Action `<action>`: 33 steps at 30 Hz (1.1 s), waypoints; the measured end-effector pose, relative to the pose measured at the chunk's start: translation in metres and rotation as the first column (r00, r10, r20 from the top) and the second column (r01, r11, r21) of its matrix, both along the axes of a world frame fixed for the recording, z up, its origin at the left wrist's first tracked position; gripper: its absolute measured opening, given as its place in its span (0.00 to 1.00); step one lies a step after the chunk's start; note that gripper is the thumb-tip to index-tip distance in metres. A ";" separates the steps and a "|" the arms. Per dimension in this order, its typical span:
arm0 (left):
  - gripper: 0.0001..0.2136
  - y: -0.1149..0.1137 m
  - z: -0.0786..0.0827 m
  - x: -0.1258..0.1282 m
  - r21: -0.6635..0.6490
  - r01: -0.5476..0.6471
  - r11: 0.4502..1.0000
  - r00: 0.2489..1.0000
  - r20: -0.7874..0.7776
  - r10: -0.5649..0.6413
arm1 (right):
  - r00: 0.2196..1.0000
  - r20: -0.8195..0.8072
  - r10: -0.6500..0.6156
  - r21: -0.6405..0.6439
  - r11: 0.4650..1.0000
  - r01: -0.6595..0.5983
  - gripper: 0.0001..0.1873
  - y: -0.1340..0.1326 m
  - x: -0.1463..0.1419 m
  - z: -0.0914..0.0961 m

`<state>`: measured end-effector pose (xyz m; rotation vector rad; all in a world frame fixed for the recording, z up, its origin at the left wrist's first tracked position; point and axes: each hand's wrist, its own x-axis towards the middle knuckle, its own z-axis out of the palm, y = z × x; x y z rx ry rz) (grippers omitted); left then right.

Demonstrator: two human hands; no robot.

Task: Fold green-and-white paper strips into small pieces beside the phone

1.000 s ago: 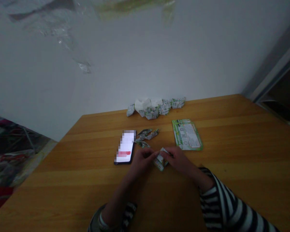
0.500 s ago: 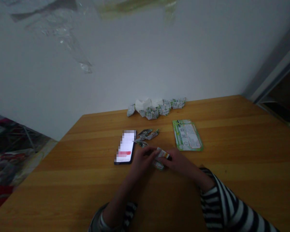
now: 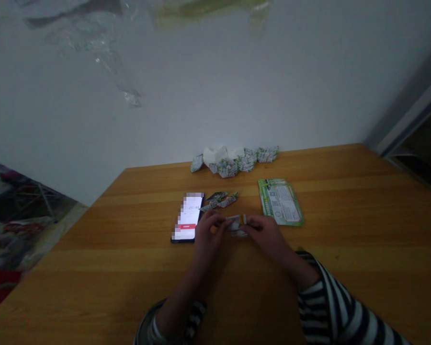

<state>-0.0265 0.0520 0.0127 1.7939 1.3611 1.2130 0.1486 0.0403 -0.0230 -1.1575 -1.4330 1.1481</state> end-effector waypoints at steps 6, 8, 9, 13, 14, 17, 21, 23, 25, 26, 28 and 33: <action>0.08 -0.001 -0.003 -0.001 -0.170 0.101 0.980 0.994 0.062 -0.092 | 0.963 0.191 -0.188 0.191 0.970 0.151 0.07 -0.004 0.002 0.001; 0.07 -0.002 -0.005 0.000 -0.192 0.124 0.974 0.987 0.121 -0.102 | 0.947 0.218 -0.234 0.314 0.936 0.159 0.06 -0.006 0.003 0.002; 0.06 -0.003 -0.005 0.001 -0.187 0.119 0.975 0.985 0.144 -0.092 | 0.946 0.208 -0.249 0.367 0.916 0.161 0.06 -0.006 0.003 0.002; 0.03 -0.004 0.000 0.002 -0.189 0.094 0.977 0.974 0.222 -0.051 | 0.957 0.099 -0.273 0.399 0.892 0.213 0.07 -0.006 0.003 0.005; 0.03 -0.004 0.002 0.002 -0.190 0.095 0.977 0.970 0.240 -0.048 | 0.960 0.070 -0.272 0.358 0.905 0.230 0.08 -0.006 0.002 0.005; 0.03 -0.003 0.002 0.001 -0.190 0.095 0.977 0.958 0.284 -0.038 | 0.971 -0.018 -0.237 0.159 0.959 0.237 0.11 -0.007 0.000 0.004; 0.03 -0.002 -0.002 0.000 -0.231 0.090 0.969 0.945 0.327 -0.010 | 0.976 -0.152 -0.156 0.037 0.986 0.163 0.12 -0.008 -0.002 0.003; 0.03 -0.002 -0.003 0.001 -0.243 0.085 0.966 0.947 0.321 -0.003 | 0.972 -0.172 -0.158 0.056 0.984 0.170 0.10 -0.008 -0.002 0.003; 0.03 -0.002 -0.002 0.003 -0.252 0.076 0.965 0.954 0.299 0.003 | 0.966 -0.163 -0.201 0.051 0.976 0.212 0.09 -0.008 -0.002 0.004; 0.04 -0.003 -0.002 0.004 -0.258 0.071 0.963 0.956 0.293 0.009 | 0.960 -0.163 -0.227 0.038 0.971 0.236 0.09 -0.008 -0.002 0.005; 0.06 -0.004 -0.003 0.006 -0.280 0.058 0.958 0.954 0.299 0.030 | 0.949 -0.180 -0.260 0.003 0.964 0.265 0.10 -0.008 -0.002 0.005; 0.11 -0.008 -0.010 0.010 -0.383 0.073 0.921 0.902 0.420 0.103 | 0.929 -0.241 -0.279 -0.029 0.959 0.281 0.12 -0.008 -0.005 0.005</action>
